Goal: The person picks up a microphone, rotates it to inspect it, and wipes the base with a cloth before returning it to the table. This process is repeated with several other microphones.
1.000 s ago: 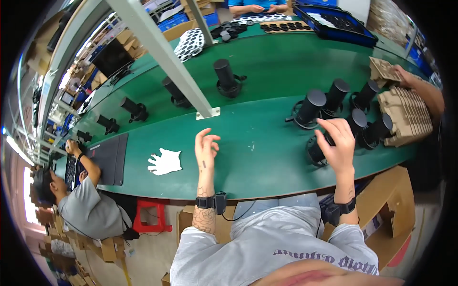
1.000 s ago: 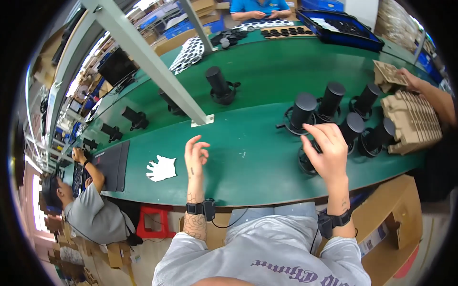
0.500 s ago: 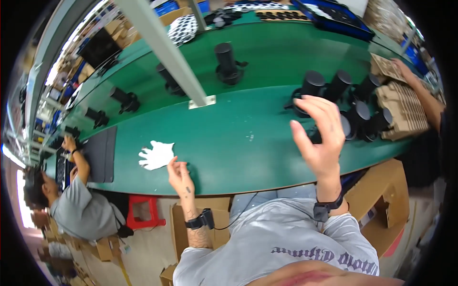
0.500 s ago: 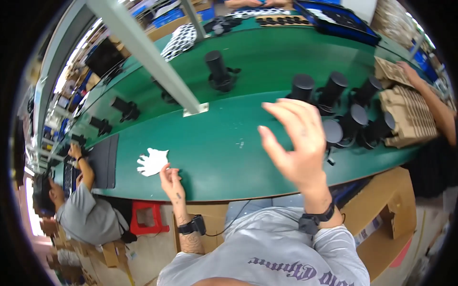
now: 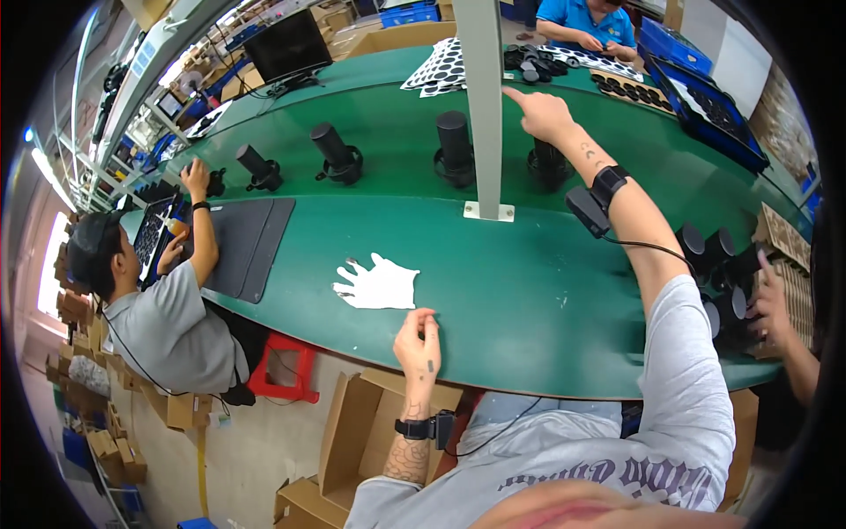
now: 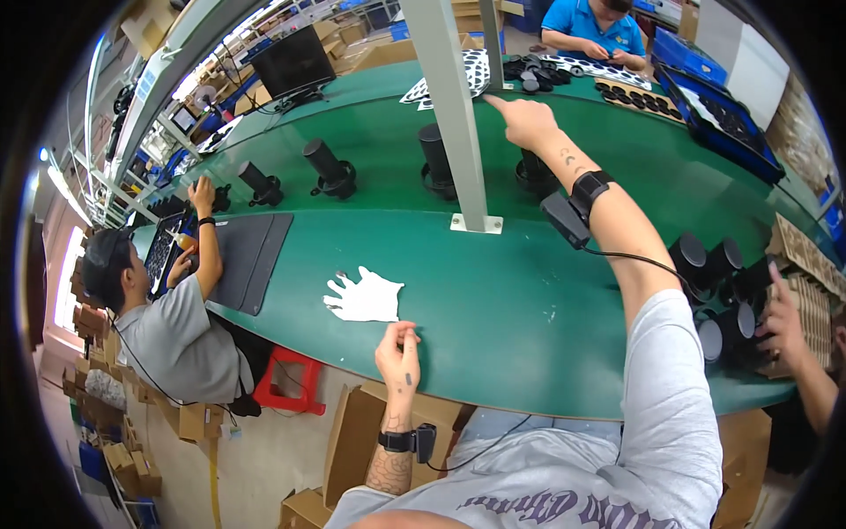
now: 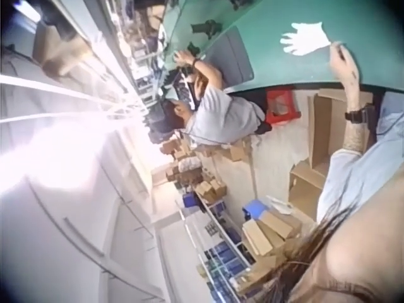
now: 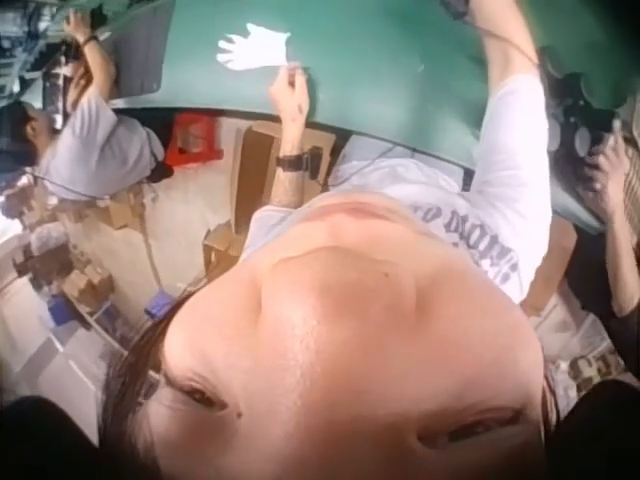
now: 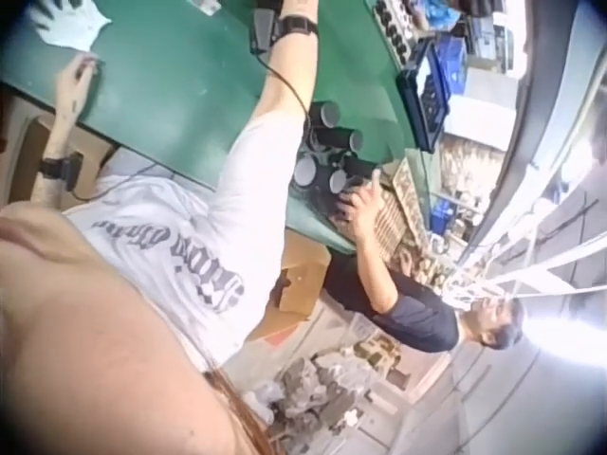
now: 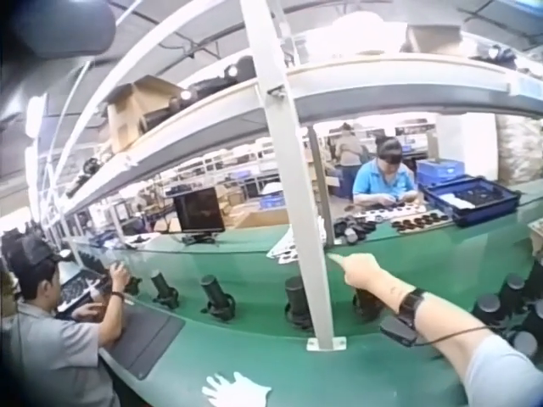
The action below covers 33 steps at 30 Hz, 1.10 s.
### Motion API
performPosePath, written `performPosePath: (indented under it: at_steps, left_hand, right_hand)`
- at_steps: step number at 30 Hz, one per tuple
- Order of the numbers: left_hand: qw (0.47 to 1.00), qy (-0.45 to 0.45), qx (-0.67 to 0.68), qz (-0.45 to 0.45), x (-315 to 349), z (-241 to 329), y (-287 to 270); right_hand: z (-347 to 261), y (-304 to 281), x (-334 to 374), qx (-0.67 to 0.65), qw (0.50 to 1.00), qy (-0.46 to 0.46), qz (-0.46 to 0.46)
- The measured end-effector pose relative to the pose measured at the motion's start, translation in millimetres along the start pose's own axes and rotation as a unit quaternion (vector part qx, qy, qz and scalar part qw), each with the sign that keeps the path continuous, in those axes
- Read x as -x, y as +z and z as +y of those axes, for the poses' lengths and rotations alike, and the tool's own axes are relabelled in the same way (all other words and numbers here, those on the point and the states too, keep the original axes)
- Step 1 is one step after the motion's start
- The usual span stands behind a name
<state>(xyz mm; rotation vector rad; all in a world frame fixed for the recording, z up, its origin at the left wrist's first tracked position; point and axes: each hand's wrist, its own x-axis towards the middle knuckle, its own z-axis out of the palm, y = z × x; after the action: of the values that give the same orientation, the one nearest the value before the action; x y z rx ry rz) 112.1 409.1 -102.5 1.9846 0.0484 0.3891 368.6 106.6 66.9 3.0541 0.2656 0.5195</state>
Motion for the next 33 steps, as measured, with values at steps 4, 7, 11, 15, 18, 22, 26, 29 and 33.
performPosePath:
  at_steps: [4,7,11,15,18,22,26,29,33]
  left_hand:
    - [1.0,0.006,-0.012,-0.004,0.8,6.1,-2.3]
    - [1.0,0.008,-0.017,-0.002,-3.9,4.3,4.7]
    - [1.0,0.022,-0.022,-0.006,-10.4,1.8,9.0]
    - [1.0,-0.001,0.012,0.006,-8.7,6.7,6.5]
    - [0.998,0.011,0.054,0.013,-6.5,2.2,6.3]
    - [0.985,0.022,0.17,-0.021,-6.0,25.1,2.9]
    - [0.933,0.099,0.302,-0.169,-2.2,151.0,-3.1]
    - [0.906,0.132,0.302,-0.265,13.5,196.4,3.7]
    - [0.927,0.19,0.249,-0.207,45.5,213.5,6.1]
  right_hand:
    - [-40.3,-11.6,-25.0,-0.071,0.953,-0.29,0.05]
    - [-28.8,6.1,-32.9,-0.037,0.918,-0.39,0.066]
    - [-20.1,19.1,0.0,-0.128,0.97,-0.199,0.053]
    - [-2.2,-13.2,71.1,-0.232,0.95,0.065,0.2]
    - [5.4,-45.0,143.2,-0.265,0.876,0.151,0.373]
    - [-9.5,-96.7,242.1,-0.449,0.81,0.112,0.36]
    - [-13.6,-79.2,320.5,-0.73,0.622,0.065,0.274]
    - [-26.1,-53.3,352.0,-0.815,0.535,0.049,0.219]
    - [-40.6,-39.0,362.1,-0.886,0.403,0.084,0.211]
